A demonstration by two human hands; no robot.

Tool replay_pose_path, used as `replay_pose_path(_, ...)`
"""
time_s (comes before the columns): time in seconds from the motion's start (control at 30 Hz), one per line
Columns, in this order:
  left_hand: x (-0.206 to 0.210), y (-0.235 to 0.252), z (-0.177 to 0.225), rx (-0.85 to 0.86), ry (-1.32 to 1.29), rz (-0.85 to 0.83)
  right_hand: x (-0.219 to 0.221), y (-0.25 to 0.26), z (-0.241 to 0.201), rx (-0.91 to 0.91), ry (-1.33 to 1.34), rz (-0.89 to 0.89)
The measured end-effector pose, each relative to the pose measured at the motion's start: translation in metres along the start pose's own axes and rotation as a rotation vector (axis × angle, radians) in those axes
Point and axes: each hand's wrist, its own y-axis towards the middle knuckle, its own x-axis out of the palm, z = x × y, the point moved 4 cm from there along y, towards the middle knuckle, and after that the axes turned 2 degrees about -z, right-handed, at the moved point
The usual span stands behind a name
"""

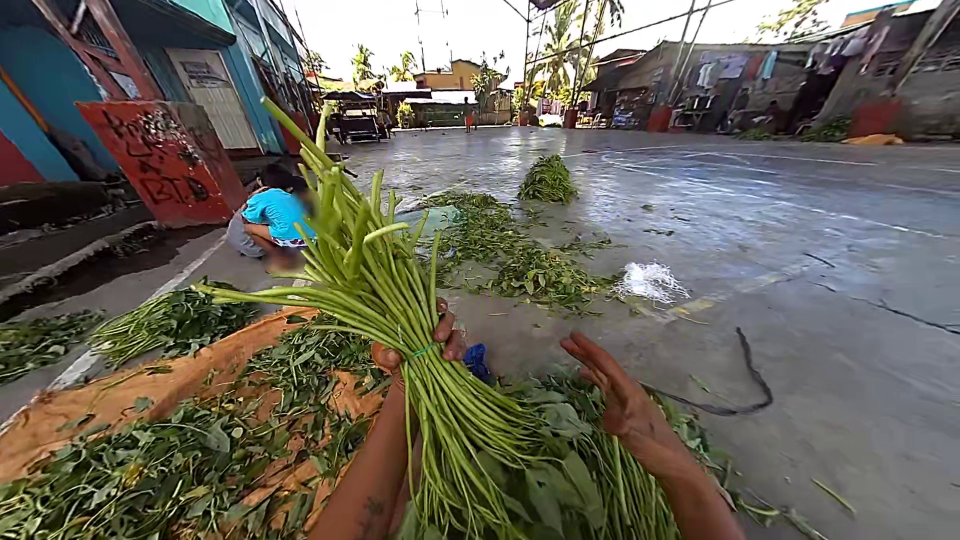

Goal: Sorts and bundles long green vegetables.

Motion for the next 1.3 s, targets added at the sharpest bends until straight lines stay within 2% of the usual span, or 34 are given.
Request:
replay_pose_path(0.07,-0.003,-0.002,-0.001,-0.004,-0.040,-0.049,0.015,0.003,-0.001,0.009,-0.090,-0.110)
replay_pose_path(0.2,0.012,-0.007,-0.008,0.015,0.036,0.059,0.046,0.007,0.018,0.100,-0.239,-0.337)
replay_pose_path(0.27,0.003,-0.007,-0.010,0.001,0.024,0.058,0.054,0.005,0.028,0.135,-0.273,-0.381)
replay_pose_path(0.37,-0.006,-0.012,-0.006,-0.065,0.166,0.131,0.050,0.004,0.021,0.110,-0.279,-0.224)
replay_pose_path(0.43,-0.016,-0.016,-0.004,-0.135,0.333,0.287,0.044,0.007,0.011,0.131,-0.262,-0.096)
replay_pose_path(0.5,-0.018,-0.016,-0.008,-0.167,0.631,0.568,0.044,0.011,0.010,0.222,-0.327,-0.139)
replay_pose_path(0.57,-0.011,-0.011,-0.017,-0.198,0.902,0.795,0.053,0.013,0.025,0.370,-0.433,-0.273)
replay_pose_path(0.63,-0.009,-0.005,-0.025,-0.174,1.014,0.848,0.064,0.015,0.053,0.440,-0.517,-0.300)
replay_pose_path(0.77,-0.011,0.001,-0.040,-0.058,1.077,0.914,0.072,0.015,0.094,0.305,-0.683,-0.137)
replay_pose_path(0.9,-0.008,0.002,-0.052,0.016,1.124,0.990,0.073,0.010,0.083,0.323,-0.795,-0.148)
replay_pose_path(1.0,-0.010,-0.002,-0.062,0.090,1.164,1.043,0.070,0.004,0.078,0.492,-0.742,-0.154)
replay_pose_path(1.07,-0.011,-0.005,-0.068,0.135,1.177,1.090,0.069,-0.003,0.085,0.540,-0.673,-0.125)
replay_pose_path(1.2,-0.012,-0.015,-0.078,0.140,1.149,1.195,0.068,-0.009,0.091,0.549,-0.703,-0.207)
replay_pose_path(1.3,-0.013,-0.023,-0.083,0.173,1.131,1.268,0.067,-0.011,0.092,0.490,-0.778,-0.220)
